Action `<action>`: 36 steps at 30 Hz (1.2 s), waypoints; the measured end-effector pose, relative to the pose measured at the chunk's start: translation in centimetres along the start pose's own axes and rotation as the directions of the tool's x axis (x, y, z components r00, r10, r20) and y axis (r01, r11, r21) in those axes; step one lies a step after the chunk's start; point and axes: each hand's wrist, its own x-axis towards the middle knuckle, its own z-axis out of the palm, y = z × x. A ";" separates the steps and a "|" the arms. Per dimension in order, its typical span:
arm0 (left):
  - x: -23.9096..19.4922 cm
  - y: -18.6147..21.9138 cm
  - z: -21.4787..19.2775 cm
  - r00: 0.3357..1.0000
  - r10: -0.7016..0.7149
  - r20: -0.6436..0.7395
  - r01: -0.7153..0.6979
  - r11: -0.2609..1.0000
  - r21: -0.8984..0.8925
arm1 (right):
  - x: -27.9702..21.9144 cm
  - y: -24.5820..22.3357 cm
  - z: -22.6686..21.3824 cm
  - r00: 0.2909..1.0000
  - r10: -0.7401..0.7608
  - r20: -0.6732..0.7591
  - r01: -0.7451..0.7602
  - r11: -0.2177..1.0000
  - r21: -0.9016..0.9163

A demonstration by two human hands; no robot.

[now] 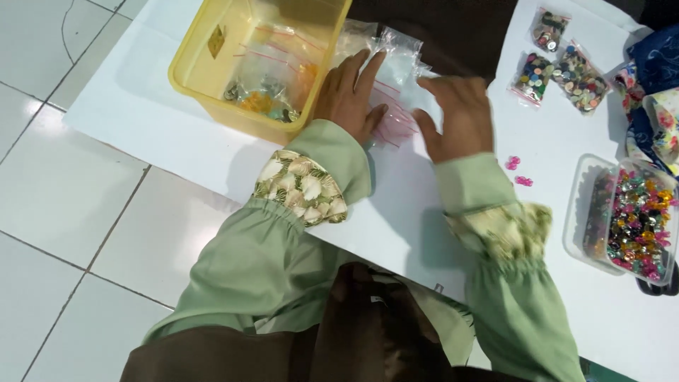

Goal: The person sorts colorful buttons from a container onto a white table, then places them into small clear plastic bags. They repeat this process with different button colors, sealing each bag after filling it.

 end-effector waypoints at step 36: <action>3.4 11.1 -1.0 0.984 0.179 0.005 -0.131 0.735 -0.665 | -6.8 0.5 -7.0 0.842 0.538 -0.036 -0.417 0.692 0.589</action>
